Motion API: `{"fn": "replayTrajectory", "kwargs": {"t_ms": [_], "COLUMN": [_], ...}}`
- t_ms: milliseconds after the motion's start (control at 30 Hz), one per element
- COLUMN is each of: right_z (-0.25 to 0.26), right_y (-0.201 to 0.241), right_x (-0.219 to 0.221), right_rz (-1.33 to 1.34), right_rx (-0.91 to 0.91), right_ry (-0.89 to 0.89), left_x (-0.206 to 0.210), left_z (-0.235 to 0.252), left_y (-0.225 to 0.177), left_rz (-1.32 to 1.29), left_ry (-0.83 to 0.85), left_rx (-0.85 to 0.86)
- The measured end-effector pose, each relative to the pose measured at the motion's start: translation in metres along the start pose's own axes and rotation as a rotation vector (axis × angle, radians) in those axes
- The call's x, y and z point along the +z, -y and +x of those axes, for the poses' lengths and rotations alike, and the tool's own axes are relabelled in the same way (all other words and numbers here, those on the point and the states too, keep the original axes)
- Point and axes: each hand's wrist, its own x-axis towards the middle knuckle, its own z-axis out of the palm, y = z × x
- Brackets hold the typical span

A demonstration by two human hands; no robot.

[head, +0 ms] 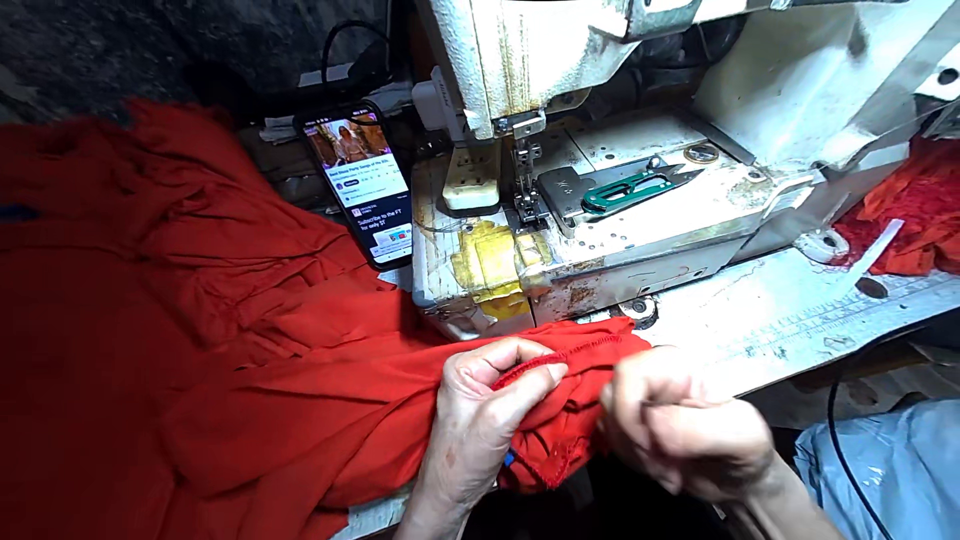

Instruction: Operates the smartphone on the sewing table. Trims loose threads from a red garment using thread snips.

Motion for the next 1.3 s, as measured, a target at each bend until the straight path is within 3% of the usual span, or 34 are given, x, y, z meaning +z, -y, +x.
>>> {"fn": "replayTrajectory", "kwargs": {"t_ms": [33, 67, 133, 200, 267, 400, 500, 633, 1033, 1300], "right_z": [0.001, 0.001, 0.001, -0.002, -0.007, -0.012, -0.013, -0.012, -0.011, -0.01], "right_y": [0.0, 0.001, 0.005, 0.012, 0.012, 0.003, -0.012, -0.012, -0.008, -0.018], "right_x": [-0.005, -0.007, -0.005, 0.005, 0.012, 0.02, 0.018, 0.023, 0.023, 0.016], "right_rz": [0.115, 0.132, 0.024, -0.154, -0.257, -0.473, -0.643, -0.578, -0.583, -0.605], "right_rx": [-0.044, -0.069, -0.069, 0.055, 0.148, 0.108, -0.052, 0.022, 0.095, -0.01], "right_ry": [0.121, 0.111, -0.128, -0.38, -0.446, -0.466, -0.488, -0.422, -0.442, -0.416], "left_x": [-0.001, -0.002, -0.004, -0.005, -0.005, -0.005, -0.005, -0.004, -0.006, -0.007], "left_z": [0.001, 0.001, 0.003, 0.002, 0.0, 0.0, 0.0, -0.002, -0.001, -0.001], "left_y": [0.0, 0.0, 0.0, 0.0, -0.002, -0.001, 0.0, -0.001, 0.003, 0.005], "left_rz": [0.002, 0.001, -0.026, -0.06, -0.073, -0.087, -0.13, -0.143, -0.069, -0.038], "left_ry": [0.001, 0.009, 0.033, 0.034, 0.017, 0.028, 0.023, -0.003, 0.044, 0.05], "left_rx": [0.0, -0.005, -0.029, -0.056, -0.094, -0.062, -0.048, -0.068, -0.012, 0.018]}}
